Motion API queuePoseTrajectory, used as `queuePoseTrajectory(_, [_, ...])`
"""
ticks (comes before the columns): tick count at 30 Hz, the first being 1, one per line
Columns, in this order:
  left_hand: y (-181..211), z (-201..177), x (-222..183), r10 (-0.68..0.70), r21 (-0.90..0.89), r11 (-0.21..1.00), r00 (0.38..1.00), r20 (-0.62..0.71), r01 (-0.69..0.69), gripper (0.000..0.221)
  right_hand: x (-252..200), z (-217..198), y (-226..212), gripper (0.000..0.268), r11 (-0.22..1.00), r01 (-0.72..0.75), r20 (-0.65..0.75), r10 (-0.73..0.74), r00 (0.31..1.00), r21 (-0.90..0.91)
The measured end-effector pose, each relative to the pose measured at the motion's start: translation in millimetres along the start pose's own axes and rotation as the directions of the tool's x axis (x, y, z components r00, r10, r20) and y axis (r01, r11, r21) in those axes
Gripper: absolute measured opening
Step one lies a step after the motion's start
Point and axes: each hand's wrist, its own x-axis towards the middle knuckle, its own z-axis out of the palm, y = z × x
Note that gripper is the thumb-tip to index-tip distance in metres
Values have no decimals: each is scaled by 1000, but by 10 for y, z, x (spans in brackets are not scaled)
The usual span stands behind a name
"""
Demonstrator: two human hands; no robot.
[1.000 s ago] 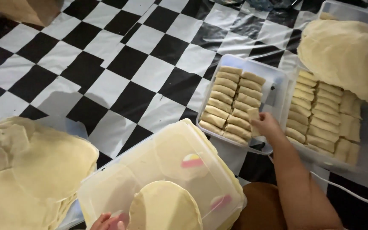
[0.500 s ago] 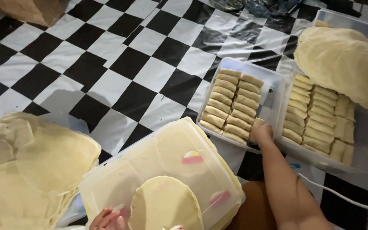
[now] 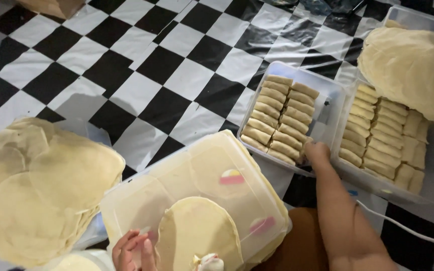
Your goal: Rolling thin dough wrappers with filling to prepare spring rolls or similar food items on a production floor.
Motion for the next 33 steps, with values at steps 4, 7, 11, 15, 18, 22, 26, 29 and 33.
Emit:
queuePoseTrajectory(4, [623, -50, 108, -65, -22, 998, 997, 38, 66, 14, 104, 33, -127, 27, 754, 264, 255, -132, 958, -601])
queuePoseTrajectory(7, [854, -172, 136, -85, -30, 996, 995, 55, 87, 15, -605, -408, -355, 51, 769, 327, 293, -190, 937, -550])
queuePoseTrajectory(11, [979, -405, 155, 103, 67, 990, 965, 241, -123, 20, -1109, -550, -308, 53, 745, 600, 27, -634, 773, 290])
queuePoseTrajectory(15, [887, -523, -133, 84, 155, 974, 901, 425, -164, 20, -2899, -867, -466, 34, 531, 815, 161, -847, 506, 230])
queuePoseTrajectory(18, [842, -632, -380, 135, 203, 902, 696, 705, -381, 40, -3374, -745, -218, 27, 29, 923, 291, -952, -90, 383])
queuePoseTrajectory(22, [764, -737, -575, 236, 149, 858, 635, 736, -491, 24, -3632, -541, -109, 16, -341, 888, 388, -807, -445, 309])
queuePoseTrajectory(26, [504, -665, -676, 181, 236, 835, 652, 736, -498, 17, -3480, -354, -63, 18, -423, 881, 416, -776, -474, 213])
queuePoseTrajectory(29, [418, -595, -765, 256, 245, 800, 681, 686, -548, 16, -3477, -338, -41, 10, -468, 864, 365, -784, -502, 183])
queuePoseTrajectory(33, [316, -518, -849, 335, 254, 777, 720, 608, -576, 16, -3564, -380, -87, 8, -474, 853, 294, -802, -521, 219])
